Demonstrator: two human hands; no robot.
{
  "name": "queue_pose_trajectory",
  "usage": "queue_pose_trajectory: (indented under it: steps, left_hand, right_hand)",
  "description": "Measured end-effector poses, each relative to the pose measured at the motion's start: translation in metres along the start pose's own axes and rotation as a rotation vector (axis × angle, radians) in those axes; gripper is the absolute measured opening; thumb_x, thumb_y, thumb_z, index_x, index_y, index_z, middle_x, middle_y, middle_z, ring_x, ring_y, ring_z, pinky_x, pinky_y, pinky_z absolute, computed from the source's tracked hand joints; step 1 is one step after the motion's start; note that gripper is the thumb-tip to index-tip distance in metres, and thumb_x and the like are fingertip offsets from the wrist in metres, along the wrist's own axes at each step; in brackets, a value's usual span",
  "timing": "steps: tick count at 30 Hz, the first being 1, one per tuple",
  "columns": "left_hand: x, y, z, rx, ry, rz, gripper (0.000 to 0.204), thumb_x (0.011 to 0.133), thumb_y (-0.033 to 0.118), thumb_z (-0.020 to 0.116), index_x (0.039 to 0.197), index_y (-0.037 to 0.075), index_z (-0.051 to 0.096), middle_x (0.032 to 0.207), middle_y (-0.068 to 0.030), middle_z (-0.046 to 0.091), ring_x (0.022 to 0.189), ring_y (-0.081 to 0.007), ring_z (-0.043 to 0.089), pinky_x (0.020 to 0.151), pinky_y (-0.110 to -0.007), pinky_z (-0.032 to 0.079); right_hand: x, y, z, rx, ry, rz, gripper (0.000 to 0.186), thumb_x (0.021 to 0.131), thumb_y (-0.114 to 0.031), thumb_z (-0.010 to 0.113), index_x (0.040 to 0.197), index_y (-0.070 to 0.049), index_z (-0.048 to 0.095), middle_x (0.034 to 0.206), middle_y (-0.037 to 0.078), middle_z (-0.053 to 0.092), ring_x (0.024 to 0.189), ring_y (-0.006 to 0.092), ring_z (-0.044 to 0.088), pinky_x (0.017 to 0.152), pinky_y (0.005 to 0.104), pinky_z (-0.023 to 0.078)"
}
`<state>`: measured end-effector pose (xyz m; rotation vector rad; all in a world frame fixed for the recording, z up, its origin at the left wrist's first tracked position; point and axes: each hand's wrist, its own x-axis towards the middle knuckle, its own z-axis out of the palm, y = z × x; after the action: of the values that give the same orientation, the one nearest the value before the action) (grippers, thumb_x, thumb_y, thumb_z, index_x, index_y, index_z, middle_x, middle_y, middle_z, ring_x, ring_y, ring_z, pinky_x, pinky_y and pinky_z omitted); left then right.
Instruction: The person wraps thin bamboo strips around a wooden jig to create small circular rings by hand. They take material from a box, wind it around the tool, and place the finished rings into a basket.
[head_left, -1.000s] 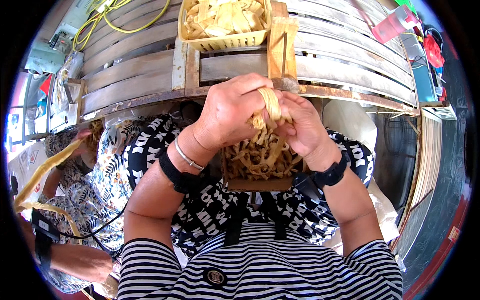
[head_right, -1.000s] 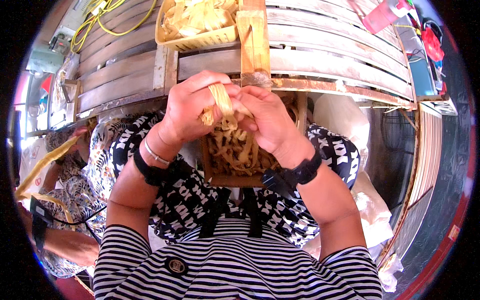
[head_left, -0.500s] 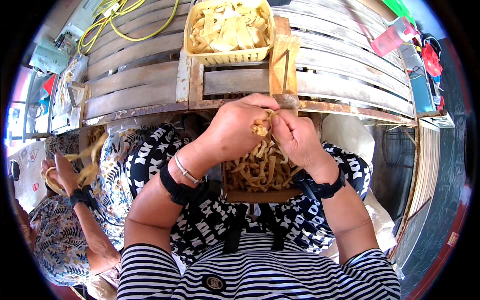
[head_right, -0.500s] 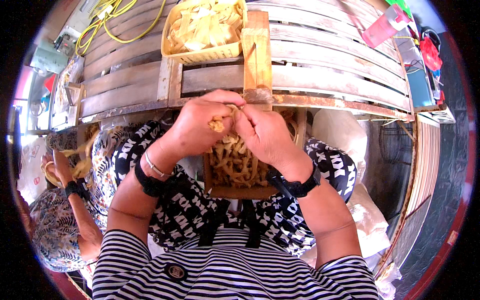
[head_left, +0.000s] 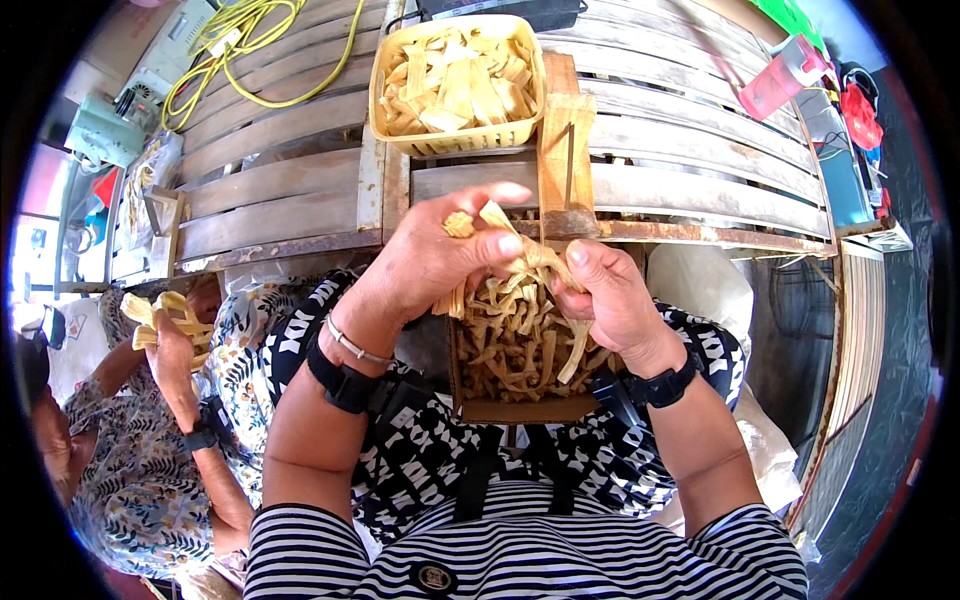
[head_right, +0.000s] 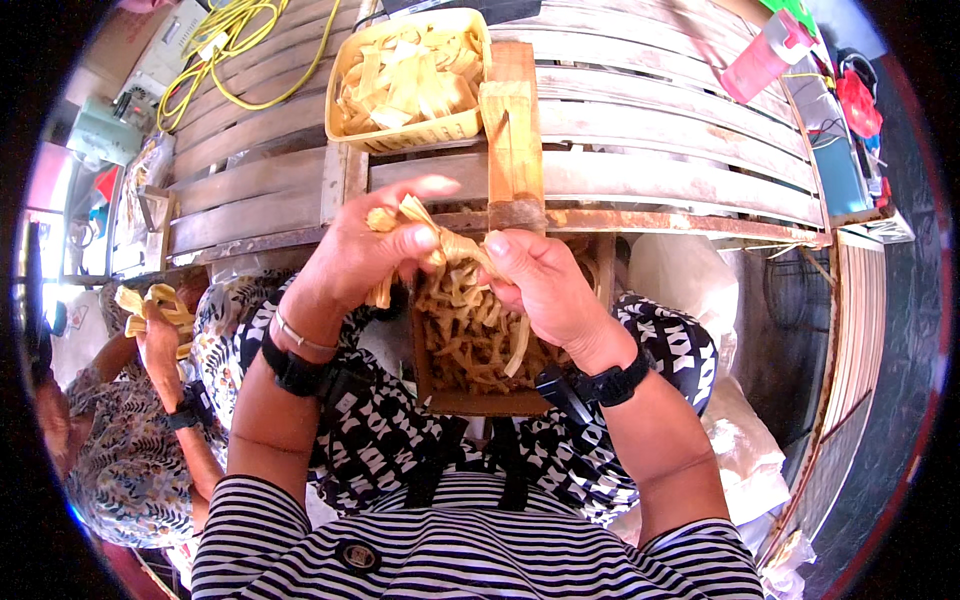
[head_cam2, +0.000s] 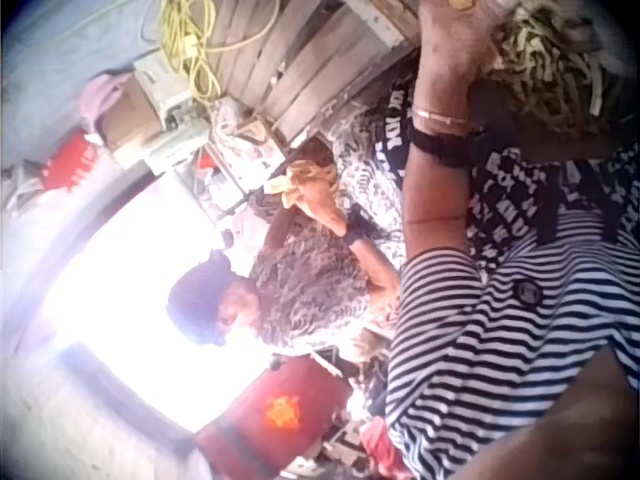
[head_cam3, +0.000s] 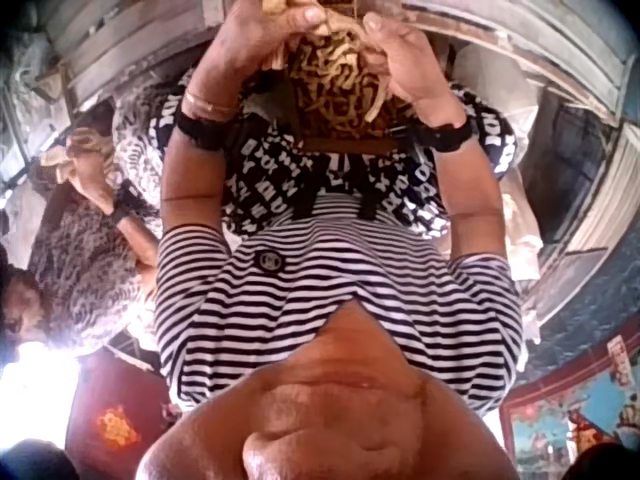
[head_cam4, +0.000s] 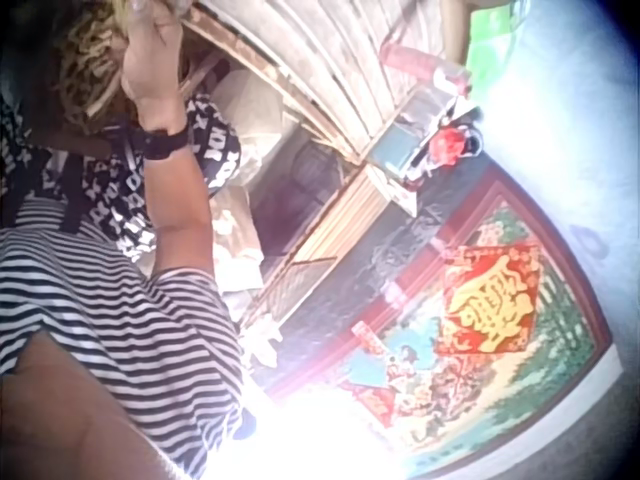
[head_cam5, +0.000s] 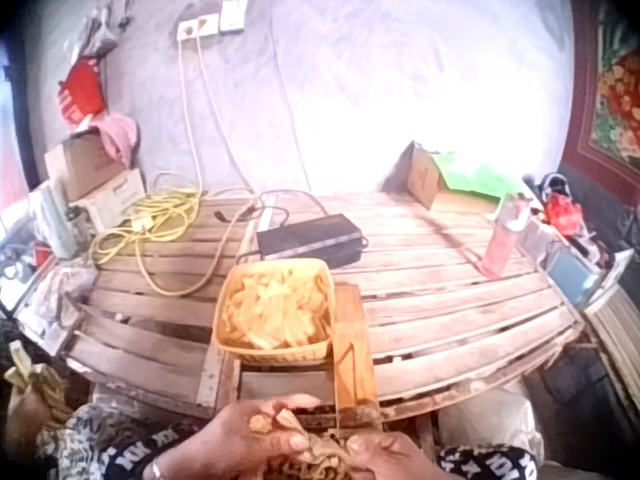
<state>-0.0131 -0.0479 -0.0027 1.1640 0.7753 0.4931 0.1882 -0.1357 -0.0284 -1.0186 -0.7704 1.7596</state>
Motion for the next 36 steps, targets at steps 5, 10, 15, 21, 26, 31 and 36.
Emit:
queue_pose_trajectory:
  steps: [5,10,15,21,26,31,36]
  left_hand:
    - [0.001,-0.004,0.019,-0.240,-0.182,-0.055,0.041,0.080,0.019,0.071,0.114,0.000,0.058,0.074,-0.0014,0.061,0.058,-0.0063,0.052,0.048,-0.018,0.040]
    - [0.001,-0.014,0.027,-0.268,0.058,-0.093,0.016,0.081,0.012,0.069,0.092,0.002,0.064,0.071,-0.0006,0.060,0.052,-0.0045,0.049,0.045,-0.018,0.039]
    - [0.007,-0.014,0.024,-0.143,0.066,-0.020,0.022,0.085,0.015,0.066,0.100,0.000,0.062,0.072,-0.0009,0.060,0.057,-0.0058,0.051,0.050,-0.020,0.043]
    - [0.007,-0.043,0.060,0.154,-0.226,-0.215,0.037,0.088,0.022,0.063,0.121,0.005,0.058,0.085,-0.0048,0.067,0.058,-0.0068,0.053,0.053,-0.023,0.047]
    - [0.001,-0.049,0.072,-0.051,-0.371,-0.276,0.038,0.089,0.024,0.061,0.120,0.002,0.057,0.094,-0.0073,0.065,0.063,-0.0113,0.059,0.051,-0.022,0.049]
    - [0.002,-0.045,0.072,-0.242,-0.309,-0.349,0.046,0.091,0.023,0.058,0.131,0.003,0.046,0.108,-0.0099,0.063,0.080,-0.0178,0.066,0.053,-0.023,0.051]
    - [0.003,-0.052,0.075,-0.210,-0.352,-0.395,0.034,0.091,0.019,0.057,0.120,0.001,0.053,0.101,-0.0088,0.065,0.072,-0.0144,0.065,0.052,-0.022,0.049]
  right_hand:
    - [0.001,0.003,0.009,-0.138,0.069,-0.052,0.032,0.093,-0.035,0.054,0.079,-0.006,0.059,0.064,-0.006,0.045,0.055,0.0021,0.034,0.047,0.0179,0.025]
    - [-0.003,0.004,0.001,-0.127,0.092,0.069,0.032,0.092,-0.035,0.056,0.079,-0.006,0.060,0.059,-0.007,0.043,0.051,0.0013,0.031,0.045,0.0172,0.023]
    - [-0.007,-0.003,-0.003,0.061,0.079,0.012,0.030,0.095,-0.030,0.051,0.080,-0.005,0.059,0.057,-0.007,0.040,0.046,0.0020,0.029,0.043,0.0181,0.022]
    - [0.009,-0.015,-0.003,0.282,0.160,-0.380,0.028,0.097,-0.035,0.045,0.086,-0.009,0.049,0.057,-0.002,0.038,0.047,0.0074,0.035,0.046,0.0220,0.030]
    - [0.013,-0.020,-0.011,0.258,0.306,-0.531,0.026,0.098,-0.033,0.042,0.090,-0.009,0.049,0.063,0.000,0.046,0.053,0.0117,0.043,0.052,0.0253,0.036]
    - [0.016,-0.015,-0.018,0.298,0.331,-0.587,0.023,0.096,-0.031,0.046,0.097,-0.008,0.051,0.076,0.003,0.052,0.067,0.0136,0.050,0.063,0.0276,0.042]
    - [0.017,-0.009,-0.013,0.253,0.324,-0.623,0.028,0.096,-0.032,0.047,0.099,-0.005,0.053,0.078,0.005,0.054,0.069,0.0157,0.052,0.067,0.0299,0.044]
